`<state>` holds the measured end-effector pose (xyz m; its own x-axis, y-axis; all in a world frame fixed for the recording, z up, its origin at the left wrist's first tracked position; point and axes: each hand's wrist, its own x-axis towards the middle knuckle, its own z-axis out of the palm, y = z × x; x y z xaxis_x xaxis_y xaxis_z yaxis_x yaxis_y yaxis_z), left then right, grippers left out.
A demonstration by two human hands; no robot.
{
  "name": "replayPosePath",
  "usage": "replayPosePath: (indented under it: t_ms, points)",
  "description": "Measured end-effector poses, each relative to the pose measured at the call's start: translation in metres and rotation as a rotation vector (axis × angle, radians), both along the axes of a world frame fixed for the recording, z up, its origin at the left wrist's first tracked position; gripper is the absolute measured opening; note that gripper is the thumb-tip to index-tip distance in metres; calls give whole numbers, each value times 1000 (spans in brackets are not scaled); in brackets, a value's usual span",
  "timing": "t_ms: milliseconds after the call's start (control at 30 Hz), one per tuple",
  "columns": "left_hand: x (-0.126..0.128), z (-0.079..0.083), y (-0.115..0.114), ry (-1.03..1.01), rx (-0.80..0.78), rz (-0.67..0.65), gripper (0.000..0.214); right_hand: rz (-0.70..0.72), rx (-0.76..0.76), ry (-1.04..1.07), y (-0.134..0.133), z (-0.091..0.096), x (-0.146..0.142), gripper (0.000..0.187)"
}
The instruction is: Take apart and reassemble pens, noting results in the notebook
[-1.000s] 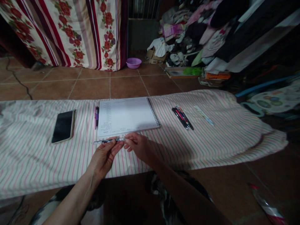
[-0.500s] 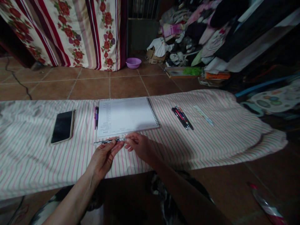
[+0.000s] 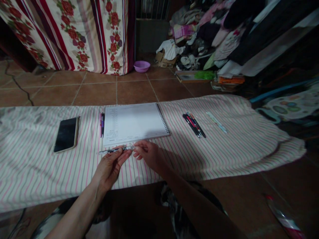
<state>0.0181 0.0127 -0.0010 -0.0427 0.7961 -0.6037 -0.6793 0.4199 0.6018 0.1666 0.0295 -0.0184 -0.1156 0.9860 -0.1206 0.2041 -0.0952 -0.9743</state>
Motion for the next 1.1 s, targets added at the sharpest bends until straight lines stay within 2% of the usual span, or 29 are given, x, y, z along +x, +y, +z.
replayPosePath:
  t_ms: [1100]
  points:
    - [1, 1, 0, 17, -26, 46, 19, -6, 2, 7, 1, -3, 2, 17]
